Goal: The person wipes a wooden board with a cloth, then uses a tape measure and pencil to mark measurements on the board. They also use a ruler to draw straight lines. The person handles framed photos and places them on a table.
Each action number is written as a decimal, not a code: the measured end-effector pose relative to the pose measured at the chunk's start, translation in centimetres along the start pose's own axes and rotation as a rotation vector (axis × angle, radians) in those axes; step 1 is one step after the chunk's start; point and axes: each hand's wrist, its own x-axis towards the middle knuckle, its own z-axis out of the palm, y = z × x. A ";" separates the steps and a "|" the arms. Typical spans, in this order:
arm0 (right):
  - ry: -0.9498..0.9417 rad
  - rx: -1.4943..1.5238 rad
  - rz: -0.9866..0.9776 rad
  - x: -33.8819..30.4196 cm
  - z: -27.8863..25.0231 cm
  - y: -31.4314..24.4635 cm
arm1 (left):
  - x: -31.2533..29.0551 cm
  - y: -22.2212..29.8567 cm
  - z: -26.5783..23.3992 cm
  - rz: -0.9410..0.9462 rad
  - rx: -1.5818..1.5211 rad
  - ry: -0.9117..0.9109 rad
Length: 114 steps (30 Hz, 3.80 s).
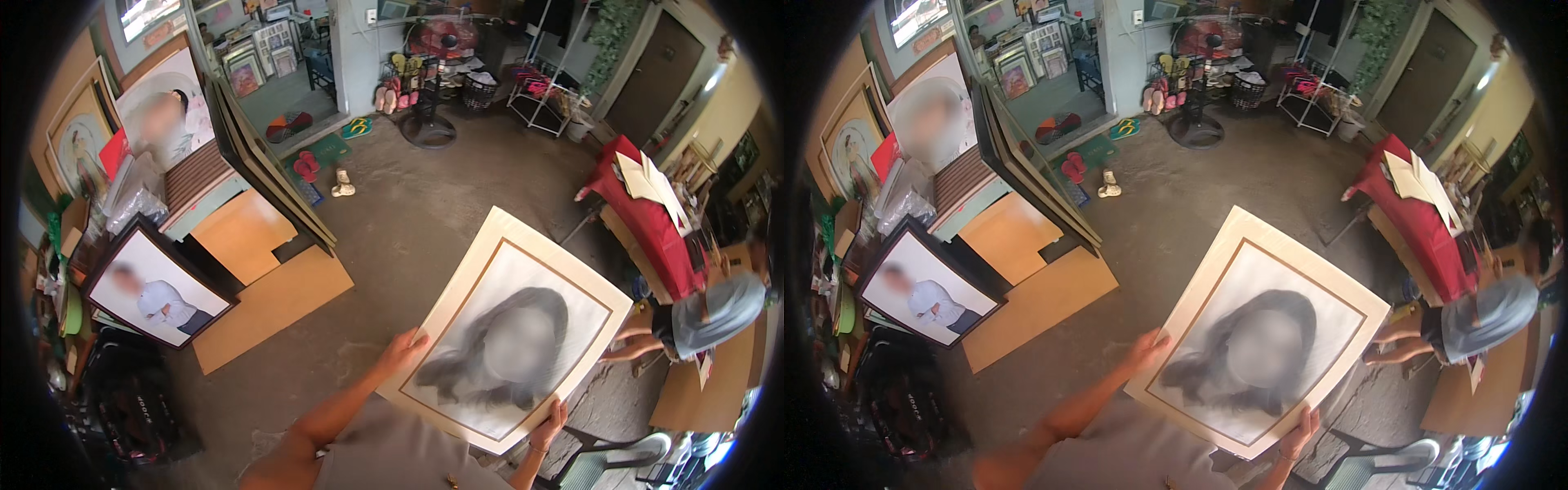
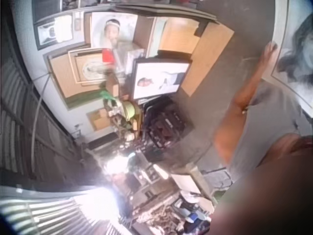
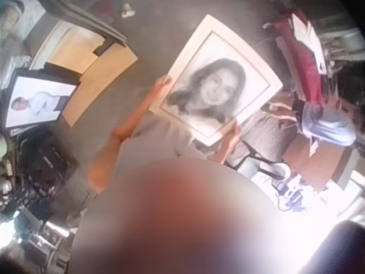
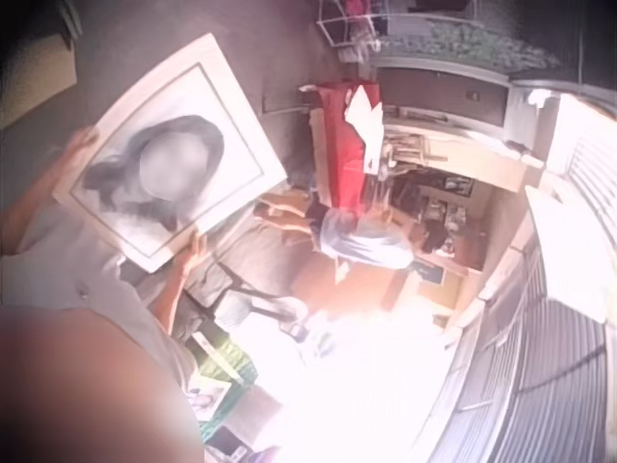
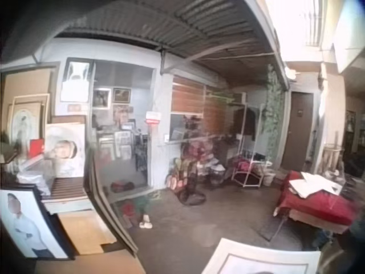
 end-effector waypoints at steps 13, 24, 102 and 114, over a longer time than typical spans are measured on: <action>-0.288 0.013 -0.032 37.8 38.4 1.9 | 35.5 4.6 -20.0 0.139 0.127 0.481; -0.892 -0.033 0.123 60.5 87.6 1.7 | 56.3 10.3 -48.6 0.066 -0.010 0.913; -1.423 -0.424 0.811 53.3 302.4 16.4 | 121.2 26.3 -233.0 -0.800 -0.219 1.138; -1.460 -0.518 0.847 50.4 329.6 20.8 | 127.7 25.0 -258.7 -0.756 -0.332 1.227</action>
